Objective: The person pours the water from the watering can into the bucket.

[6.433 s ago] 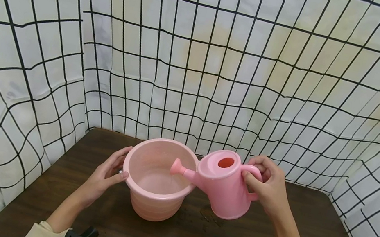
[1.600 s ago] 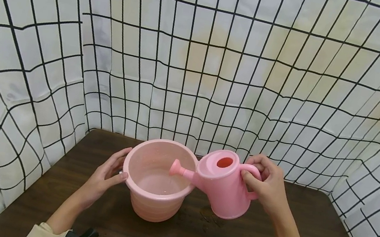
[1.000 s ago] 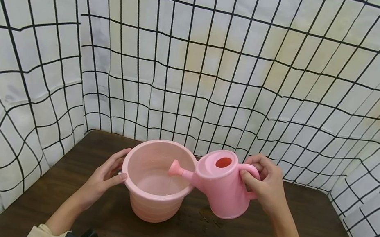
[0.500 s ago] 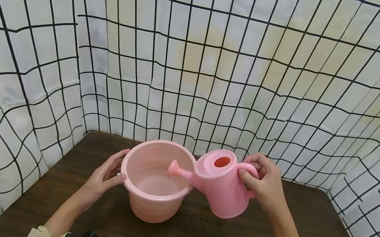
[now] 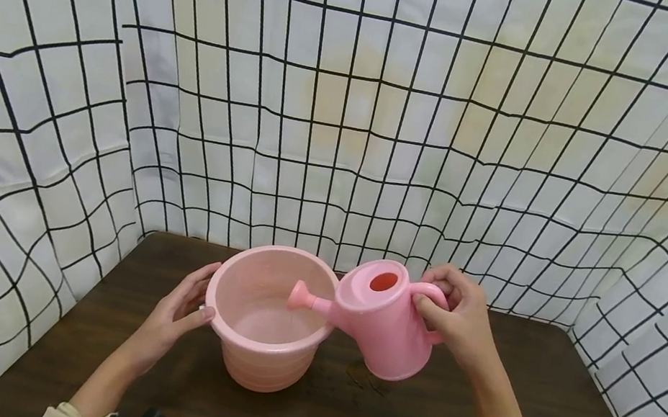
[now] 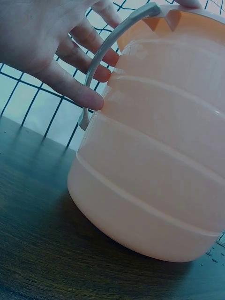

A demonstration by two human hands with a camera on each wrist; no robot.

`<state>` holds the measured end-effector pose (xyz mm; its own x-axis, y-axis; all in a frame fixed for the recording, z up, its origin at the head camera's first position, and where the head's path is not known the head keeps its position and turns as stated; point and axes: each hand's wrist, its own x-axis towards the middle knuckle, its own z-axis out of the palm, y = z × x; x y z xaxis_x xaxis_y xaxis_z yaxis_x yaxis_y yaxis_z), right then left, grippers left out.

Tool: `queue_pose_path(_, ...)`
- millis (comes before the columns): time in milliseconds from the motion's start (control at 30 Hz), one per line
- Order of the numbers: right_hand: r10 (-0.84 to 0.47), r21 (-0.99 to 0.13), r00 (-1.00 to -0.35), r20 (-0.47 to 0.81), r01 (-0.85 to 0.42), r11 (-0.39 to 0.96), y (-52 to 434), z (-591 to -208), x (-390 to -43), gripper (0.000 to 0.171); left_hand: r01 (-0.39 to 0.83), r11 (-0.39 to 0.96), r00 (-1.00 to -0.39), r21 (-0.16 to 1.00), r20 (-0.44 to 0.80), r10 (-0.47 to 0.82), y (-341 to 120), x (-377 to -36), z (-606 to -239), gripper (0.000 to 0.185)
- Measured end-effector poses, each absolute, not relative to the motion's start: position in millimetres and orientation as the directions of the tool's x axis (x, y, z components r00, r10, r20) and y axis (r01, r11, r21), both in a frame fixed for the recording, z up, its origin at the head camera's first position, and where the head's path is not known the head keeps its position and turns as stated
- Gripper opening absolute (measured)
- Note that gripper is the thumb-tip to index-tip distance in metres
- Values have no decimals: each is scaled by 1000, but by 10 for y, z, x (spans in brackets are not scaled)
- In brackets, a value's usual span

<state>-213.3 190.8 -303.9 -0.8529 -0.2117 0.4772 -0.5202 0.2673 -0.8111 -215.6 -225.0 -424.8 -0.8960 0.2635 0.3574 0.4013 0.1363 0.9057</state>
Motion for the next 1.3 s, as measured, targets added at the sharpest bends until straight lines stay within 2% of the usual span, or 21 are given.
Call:
queue_pose_path(800,-205,-827,-873,443,-486,283,1896,-3018,-2136,14,402,126,-894,907,359,269,-2249,-2148,-4238,62)
queue_pose_path(1300,-209,-814,-862,462,-506,285,1896,-3023,-2138,14,395,135,-898,909,352,264,-2246,-2144,-4234,62)
